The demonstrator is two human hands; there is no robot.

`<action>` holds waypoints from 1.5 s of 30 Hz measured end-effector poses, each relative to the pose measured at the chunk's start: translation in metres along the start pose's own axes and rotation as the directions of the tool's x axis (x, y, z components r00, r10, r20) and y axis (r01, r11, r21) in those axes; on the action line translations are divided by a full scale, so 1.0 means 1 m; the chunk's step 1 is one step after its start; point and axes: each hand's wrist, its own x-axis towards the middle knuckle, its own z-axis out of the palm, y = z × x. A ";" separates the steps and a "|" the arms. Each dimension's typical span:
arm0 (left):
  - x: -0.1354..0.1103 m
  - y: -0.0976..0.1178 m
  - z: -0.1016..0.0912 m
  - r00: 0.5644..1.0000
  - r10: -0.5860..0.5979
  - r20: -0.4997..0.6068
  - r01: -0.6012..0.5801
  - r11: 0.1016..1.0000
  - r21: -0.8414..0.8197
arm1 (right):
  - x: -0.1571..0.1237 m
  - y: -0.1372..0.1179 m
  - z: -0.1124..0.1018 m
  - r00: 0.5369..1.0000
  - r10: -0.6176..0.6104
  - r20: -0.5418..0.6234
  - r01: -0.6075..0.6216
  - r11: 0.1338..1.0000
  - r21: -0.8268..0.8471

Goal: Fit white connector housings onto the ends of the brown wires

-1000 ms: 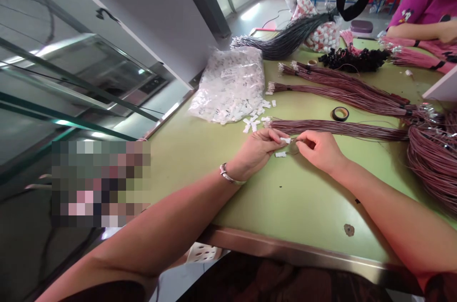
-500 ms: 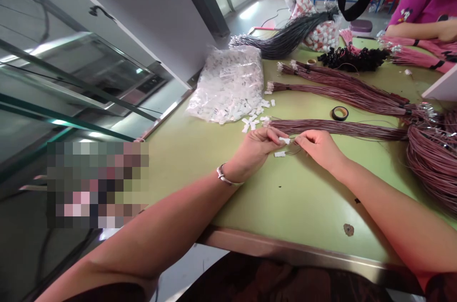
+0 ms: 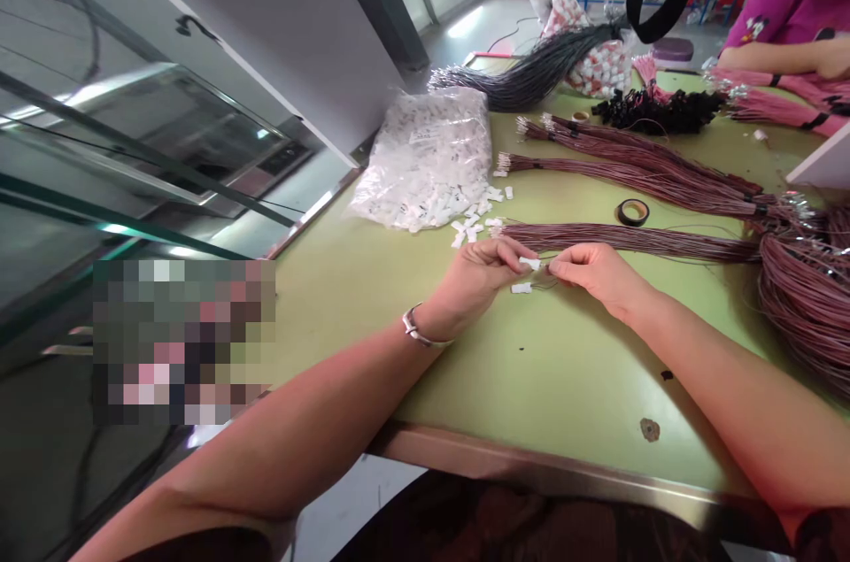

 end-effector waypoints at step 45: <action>0.002 -0.015 0.008 0.997 -0.064 -0.049 0.061 0.996 -0.063 | 0.001 0.010 0.016 0.958 -0.191 -0.215 0.127 0.951 -0.282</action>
